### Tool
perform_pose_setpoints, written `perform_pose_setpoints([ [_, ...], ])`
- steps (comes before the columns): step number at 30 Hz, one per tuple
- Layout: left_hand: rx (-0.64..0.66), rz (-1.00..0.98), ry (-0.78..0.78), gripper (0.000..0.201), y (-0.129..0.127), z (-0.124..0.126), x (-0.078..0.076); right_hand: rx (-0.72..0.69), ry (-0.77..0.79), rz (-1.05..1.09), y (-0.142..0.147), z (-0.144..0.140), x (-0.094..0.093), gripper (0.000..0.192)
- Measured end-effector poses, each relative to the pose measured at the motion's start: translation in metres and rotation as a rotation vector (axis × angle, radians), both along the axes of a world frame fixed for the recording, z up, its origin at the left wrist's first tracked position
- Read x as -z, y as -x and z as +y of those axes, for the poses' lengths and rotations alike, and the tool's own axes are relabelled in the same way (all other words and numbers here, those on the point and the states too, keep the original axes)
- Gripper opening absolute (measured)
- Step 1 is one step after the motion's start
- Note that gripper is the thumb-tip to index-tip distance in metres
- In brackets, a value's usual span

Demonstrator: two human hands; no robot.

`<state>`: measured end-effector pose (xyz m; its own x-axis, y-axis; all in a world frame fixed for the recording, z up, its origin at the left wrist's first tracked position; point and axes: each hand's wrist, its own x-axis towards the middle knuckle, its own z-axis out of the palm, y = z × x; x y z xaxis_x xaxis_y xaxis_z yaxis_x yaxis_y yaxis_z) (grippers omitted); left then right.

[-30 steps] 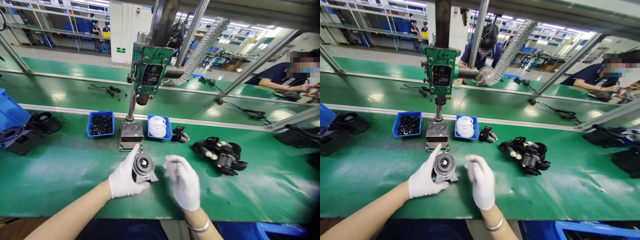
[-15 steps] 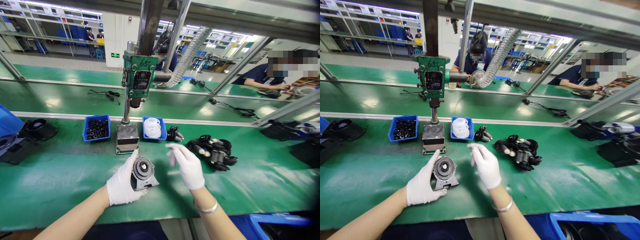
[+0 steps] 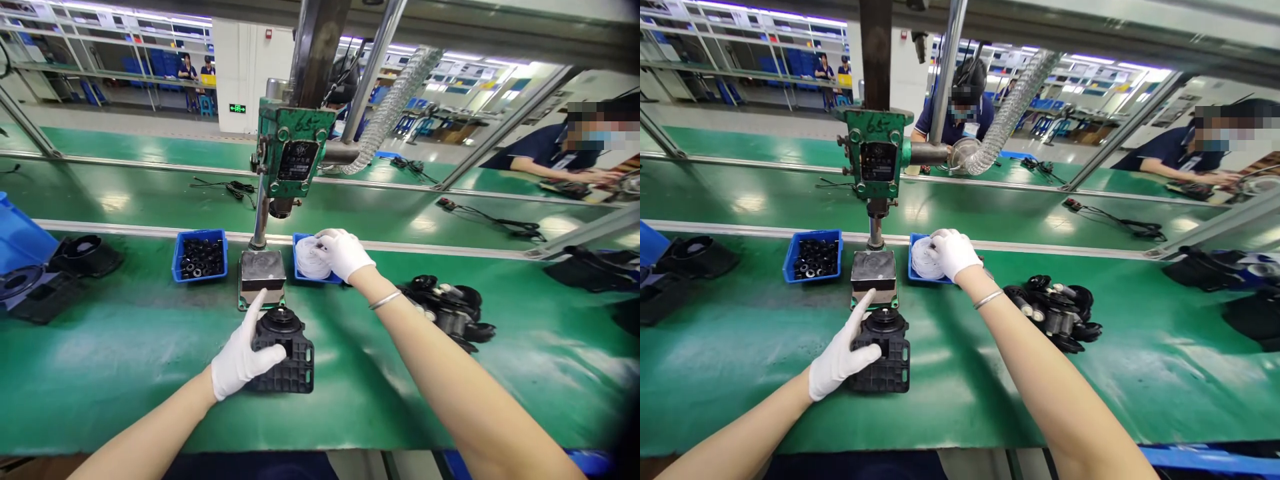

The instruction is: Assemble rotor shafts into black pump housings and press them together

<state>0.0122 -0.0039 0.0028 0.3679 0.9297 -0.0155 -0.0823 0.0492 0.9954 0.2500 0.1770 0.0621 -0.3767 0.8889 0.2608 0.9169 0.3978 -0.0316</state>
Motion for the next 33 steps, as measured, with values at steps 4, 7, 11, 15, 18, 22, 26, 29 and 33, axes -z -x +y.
perform_pose_setpoints([
  [4,0.001,0.0,0.008,0.111,0.0,0.002,-0.002,-0.021,0.011,0.052,-0.009,0.004,-0.003,0.009],
  [7,-0.004,0.039,-0.023,0.103,0.0,0.002,-0.003,-0.02,-0.002,0.109,-0.015,0.005,-0.005,0.007],
  [11,-0.014,0.251,-0.253,0.108,0.0,-0.001,-0.005,0.023,-0.053,0.17,-0.02,0.003,-0.009,0.007],
  [15,0.061,0.42,-0.354,0.118,0.002,-0.002,-0.001,0.062,-0.076,0.216,-0.025,-0.004,-0.012,0.009],
  [18,0.126,0.468,-0.317,0.121,0.004,-0.002,0.004,0.033,-0.038,0.21,-0.024,-0.007,-0.01,0.01],
  [22,0.145,0.463,-0.314,0.124,0.006,-0.001,0.009,-0.069,0.063,0.149,-0.014,-0.004,-0.001,0.019],
  [26,0.138,0.466,-0.317,0.122,0.006,-0.001,0.01,-0.072,0.121,0.145,-0.007,0.003,0.001,0.007],
  [29,0.148,0.487,-0.317,0.125,0.006,0.0,0.009,-0.031,0.148,0.186,-0.01,0.005,-0.004,0.007],
  [33,0.147,0.493,-0.323,0.124,0.006,0.001,0.009,-0.024,0.214,0.235,-0.016,0.006,-0.008,0.009],
])
